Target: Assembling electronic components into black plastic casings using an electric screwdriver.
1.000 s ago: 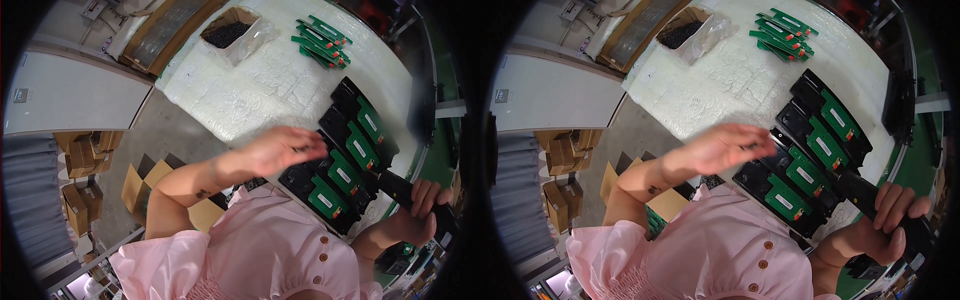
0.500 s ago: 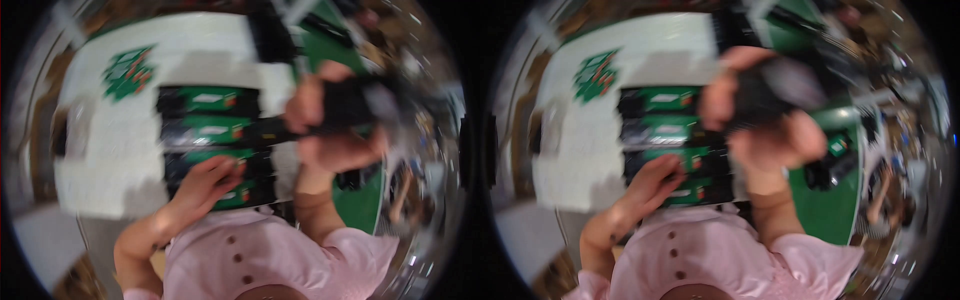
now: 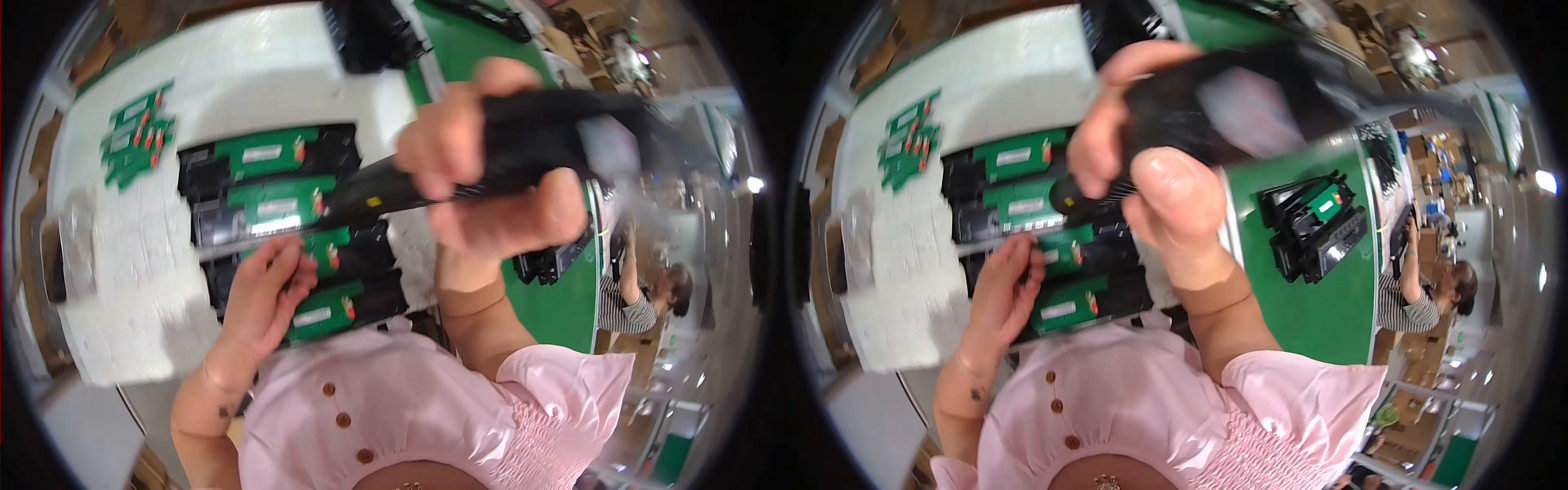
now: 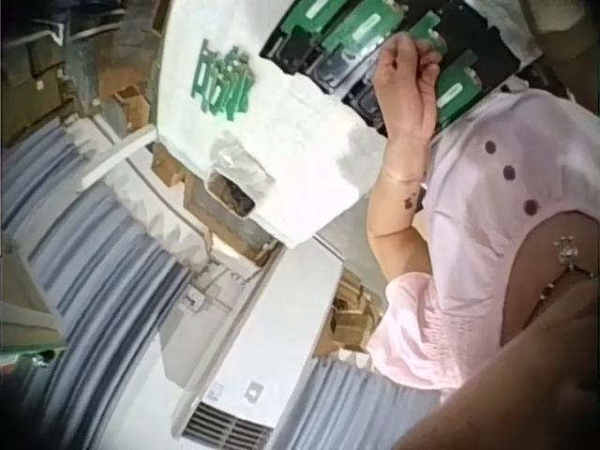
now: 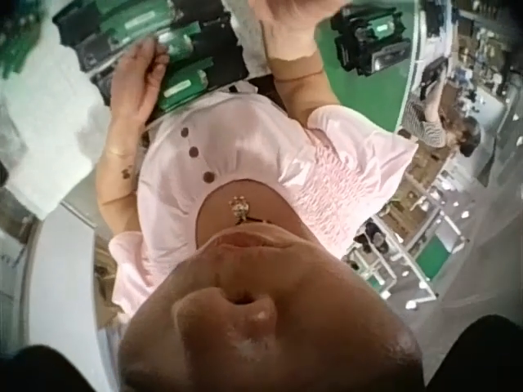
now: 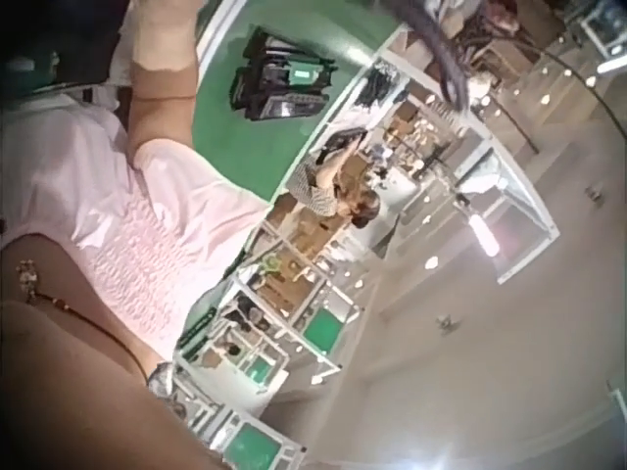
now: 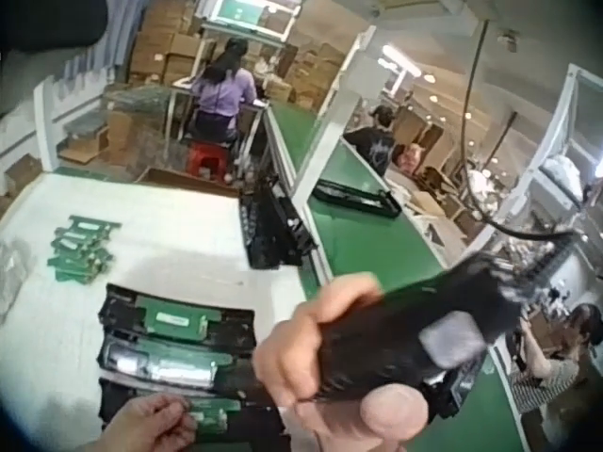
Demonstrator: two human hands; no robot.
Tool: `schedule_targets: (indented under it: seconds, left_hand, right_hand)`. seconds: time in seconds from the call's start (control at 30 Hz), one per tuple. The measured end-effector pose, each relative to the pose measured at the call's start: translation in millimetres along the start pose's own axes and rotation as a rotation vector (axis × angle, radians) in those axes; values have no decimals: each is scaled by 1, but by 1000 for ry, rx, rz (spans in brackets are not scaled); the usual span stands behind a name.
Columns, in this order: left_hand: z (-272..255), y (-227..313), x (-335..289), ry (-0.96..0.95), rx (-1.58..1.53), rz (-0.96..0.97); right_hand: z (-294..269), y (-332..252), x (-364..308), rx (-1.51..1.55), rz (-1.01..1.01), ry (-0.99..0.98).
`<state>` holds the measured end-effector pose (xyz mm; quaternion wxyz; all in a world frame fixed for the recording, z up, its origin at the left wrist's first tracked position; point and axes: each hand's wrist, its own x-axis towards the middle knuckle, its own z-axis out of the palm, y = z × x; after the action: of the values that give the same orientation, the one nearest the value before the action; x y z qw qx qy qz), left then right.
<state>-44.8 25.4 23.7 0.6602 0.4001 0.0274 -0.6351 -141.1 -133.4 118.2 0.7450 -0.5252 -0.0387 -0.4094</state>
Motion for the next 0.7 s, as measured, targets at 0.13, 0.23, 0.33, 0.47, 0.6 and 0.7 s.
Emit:
schedule_targets:
  seconds: [0.13, 0.23, 0.33, 0.47, 0.6, 0.7]
  left_hand:
    - [1, -2, 7, -26, -80, -6]
    - [0, -7, 10, -37, -220, -30]
    - [0, -11, 10, -116, -351, -41]
    - [0, -15, 10, -190, -350, -33]
    - [-2, -17, 11, -261, -417, -54]
    - [-2, -16, 12, -258, -381, -36]
  right_hand:
    - [6, -20, -11, -62, -132, -229]
    - [11, -22, -15, -74, -91, -247]
    - [13, -18, -22, -51, -66, -226]
    - [16, -17, -26, -76, -51, -210]
    - [18, -16, -26, -92, -23, -209]
    - [18, -16, -23, -75, -13, -232]
